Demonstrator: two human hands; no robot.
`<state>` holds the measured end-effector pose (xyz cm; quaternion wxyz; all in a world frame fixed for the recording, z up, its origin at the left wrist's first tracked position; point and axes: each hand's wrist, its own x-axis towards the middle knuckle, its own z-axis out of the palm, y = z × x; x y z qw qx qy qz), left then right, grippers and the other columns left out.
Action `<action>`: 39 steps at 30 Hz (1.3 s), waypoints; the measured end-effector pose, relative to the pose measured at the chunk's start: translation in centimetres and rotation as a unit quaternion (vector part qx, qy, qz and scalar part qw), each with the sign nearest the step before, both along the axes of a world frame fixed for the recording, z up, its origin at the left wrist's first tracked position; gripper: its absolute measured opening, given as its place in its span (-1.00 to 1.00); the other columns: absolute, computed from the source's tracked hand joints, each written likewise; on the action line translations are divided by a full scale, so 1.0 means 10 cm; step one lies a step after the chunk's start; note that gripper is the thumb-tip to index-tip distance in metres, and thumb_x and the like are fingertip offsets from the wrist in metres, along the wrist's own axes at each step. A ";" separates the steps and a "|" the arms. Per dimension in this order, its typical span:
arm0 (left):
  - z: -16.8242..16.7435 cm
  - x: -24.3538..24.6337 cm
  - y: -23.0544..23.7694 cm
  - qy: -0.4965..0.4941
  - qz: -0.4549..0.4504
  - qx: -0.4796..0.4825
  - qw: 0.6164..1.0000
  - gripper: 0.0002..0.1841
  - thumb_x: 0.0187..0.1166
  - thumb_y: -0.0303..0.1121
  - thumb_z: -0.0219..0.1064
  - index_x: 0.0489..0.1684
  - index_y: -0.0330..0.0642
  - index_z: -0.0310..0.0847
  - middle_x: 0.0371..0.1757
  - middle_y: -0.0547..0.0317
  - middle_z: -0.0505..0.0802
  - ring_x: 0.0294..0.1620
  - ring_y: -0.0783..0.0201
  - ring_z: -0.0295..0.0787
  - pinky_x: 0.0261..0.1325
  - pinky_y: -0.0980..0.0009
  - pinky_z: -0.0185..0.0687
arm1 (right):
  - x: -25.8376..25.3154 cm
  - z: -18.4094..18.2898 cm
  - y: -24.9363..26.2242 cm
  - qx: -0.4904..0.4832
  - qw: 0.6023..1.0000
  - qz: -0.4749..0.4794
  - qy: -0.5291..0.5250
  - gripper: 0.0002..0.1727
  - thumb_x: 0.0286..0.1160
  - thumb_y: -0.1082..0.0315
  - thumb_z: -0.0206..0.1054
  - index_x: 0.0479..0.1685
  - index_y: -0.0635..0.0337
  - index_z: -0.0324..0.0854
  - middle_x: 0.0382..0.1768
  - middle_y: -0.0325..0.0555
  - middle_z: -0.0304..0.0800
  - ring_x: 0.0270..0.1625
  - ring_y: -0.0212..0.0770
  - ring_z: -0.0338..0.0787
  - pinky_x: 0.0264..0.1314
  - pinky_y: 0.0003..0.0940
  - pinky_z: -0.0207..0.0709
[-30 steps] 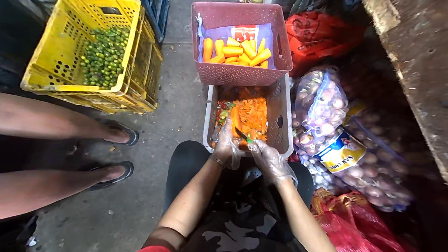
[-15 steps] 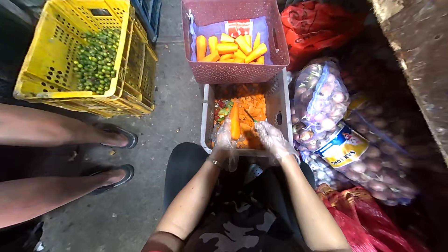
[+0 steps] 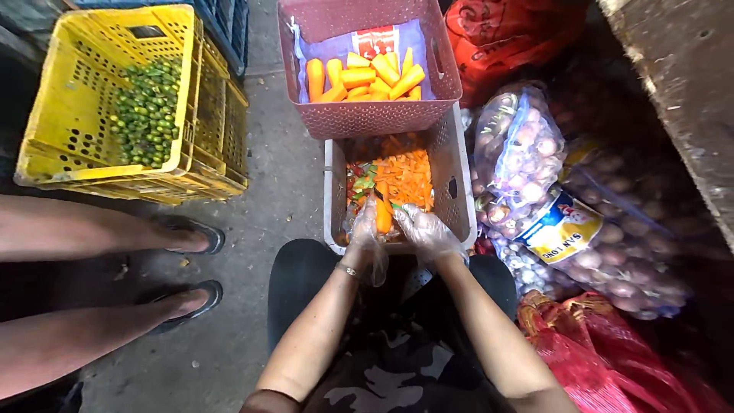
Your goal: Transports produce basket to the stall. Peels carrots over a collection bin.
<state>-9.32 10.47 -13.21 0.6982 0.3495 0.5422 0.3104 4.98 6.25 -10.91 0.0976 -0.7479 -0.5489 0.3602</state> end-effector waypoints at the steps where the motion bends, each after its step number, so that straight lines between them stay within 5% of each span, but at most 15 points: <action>1: -0.01 0.01 0.00 -0.017 0.006 -0.013 1.000 -0.52 0.91 -0.02 -0.18 0.42 -0.13 0.49 -0.14 0.11 0.72 -0.30 0.34 0.65 -0.20 0.38 0.65 | 0.02 0.02 0.05 -0.007 1.000 -0.003 0.010 -0.39 0.87 -0.17 -0.10 0.48 0.07 0.56 -0.01 0.26 0.84 0.12 0.25 0.83 0.21 0.35 0.58; 9: -0.02 0.06 0.03 -0.047 0.052 -0.077 0.995 -0.55 0.87 0.00 -0.05 0.19 -0.20 0.56 -0.31 0.06 0.70 -0.45 0.25 0.64 -0.37 0.34 0.66 | -0.03 -0.05 0.19 -0.022 0.999 -0.043 0.008 -0.42 0.86 -0.18 -0.12 0.46 -0.01 0.56 0.16 0.15 0.82 0.25 0.18 0.81 0.30 0.32 0.59; 14: 0.12 0.02 -0.07 -0.094 0.032 -0.082 0.992 -0.57 0.90 -0.09 -0.11 0.44 -0.19 0.43 -0.19 0.01 0.74 -0.34 0.21 0.73 -0.28 0.32 0.75 | 0.26 -0.27 0.20 -0.106 0.985 -0.134 0.031 -0.34 0.90 -0.14 -0.16 0.51 0.21 0.52 0.35 0.31 0.69 0.41 0.29 0.69 0.43 0.36 0.46; 17: 0.12 -0.02 -0.06 -0.185 0.052 -0.108 0.975 -0.56 0.89 -0.11 -0.11 0.62 -0.03 0.33 0.05 -0.03 0.77 -0.08 0.14 0.78 0.01 0.21 0.75 | 0.28 -0.20 -0.04 -0.032 0.989 -0.123 0.073 -0.37 0.92 -0.08 -0.17 0.51 0.23 0.53 0.36 0.28 0.69 0.45 0.22 0.66 0.52 0.30 0.42; 19: 0.17 0.04 -0.01 -0.230 0.110 -0.152 0.955 -0.63 0.85 -0.07 -0.04 0.30 -0.10 0.49 -0.13 -0.01 0.77 -0.24 0.14 0.78 -0.15 0.21 0.79 | 0.20 -0.08 -0.23 0.057 0.990 -0.104 0.080 -0.42 0.90 -0.04 -0.12 0.45 0.19 0.58 0.22 0.21 0.78 0.33 0.11 0.76 0.45 0.19 0.51; 21: 0.17 0.08 0.01 -0.211 0.134 -0.171 0.953 -0.55 0.81 0.10 -0.03 0.11 -0.10 0.51 -0.29 0.06 0.72 -0.39 0.21 0.72 -0.32 0.29 0.74 | 0.02 0.05 -0.46 0.102 0.989 -0.083 0.062 -0.46 0.86 -0.06 -0.05 0.28 0.19 0.63 -0.11 0.13 0.82 0.01 0.05 0.83 0.15 0.12 0.63; 24: 0.10 0.08 0.03 -0.180 0.151 -0.153 0.960 -0.51 0.81 0.16 -0.07 0.15 -0.08 0.48 -0.27 0.12 0.69 -0.35 0.26 0.67 -0.27 0.32 0.69 | -0.20 0.06 -0.73 0.169 0.985 -0.040 0.013 -0.34 0.78 -0.18 -0.04 0.06 0.26 0.73 -0.37 0.12 0.82 -0.26 0.10 0.87 -0.18 0.13 0.69; 28: 0.14 0.10 0.03 -0.184 0.178 -0.173 0.951 -0.50 0.80 0.19 -0.08 0.12 -0.06 0.47 -0.32 0.14 0.66 -0.44 0.28 0.63 -0.37 0.36 0.66 | -0.29 0.07 -0.75 0.128 0.992 0.002 -0.020 -0.26 0.79 -0.26 -0.12 0.08 0.25 0.71 -0.27 0.14 0.84 -0.14 0.14 0.89 -0.08 0.15 0.69; 31: 0.13 0.08 0.03 -0.173 0.186 -0.179 0.950 -0.53 0.80 0.16 -0.05 0.16 -0.05 0.44 -0.29 0.14 0.65 -0.44 0.30 0.63 -0.38 0.39 0.65 | -0.33 -0.07 -0.67 0.207 0.977 -0.001 -0.059 -0.28 0.79 -0.24 -0.08 -0.08 0.27 0.75 -0.40 0.13 0.83 -0.28 0.12 0.90 -0.23 0.10 0.72; 33: 0.09 0.05 0.01 -0.143 0.162 -0.165 0.962 -0.51 0.79 0.15 -0.01 0.24 -0.09 0.49 -0.23 0.10 0.68 -0.33 0.27 0.65 -0.26 0.34 0.66 | -0.31 -0.02 -0.52 0.144 0.986 -0.021 -0.076 -0.35 0.80 -0.16 -0.01 0.08 0.27 0.75 -0.27 0.22 0.88 -0.13 0.22 0.92 -0.08 0.20 0.72; 36: 0.08 0.04 -0.04 -0.165 0.132 -0.160 0.964 -0.51 0.81 0.13 -0.02 0.11 -0.15 0.52 -0.32 0.08 0.70 -0.42 0.25 0.69 -0.35 0.34 0.71 | -0.04 0.09 -0.21 -0.074 0.994 -0.062 -0.050 -0.34 0.87 -0.20 -0.18 0.54 0.08 0.49 0.17 0.27 0.80 0.31 0.27 0.77 0.37 0.33 0.53; 39: 0.07 -0.01 -0.01 -0.117 0.099 -0.115 0.982 -0.50 0.85 0.11 -0.11 0.21 -0.12 0.52 -0.20 0.09 0.71 -0.28 0.27 0.69 -0.20 0.34 0.70 | 0.05 0.13 -0.25 -0.020 0.999 -0.048 -0.002 -0.38 0.87 -0.16 -0.10 0.48 0.13 0.56 0.09 0.26 0.83 0.24 0.24 0.81 0.33 0.31 0.55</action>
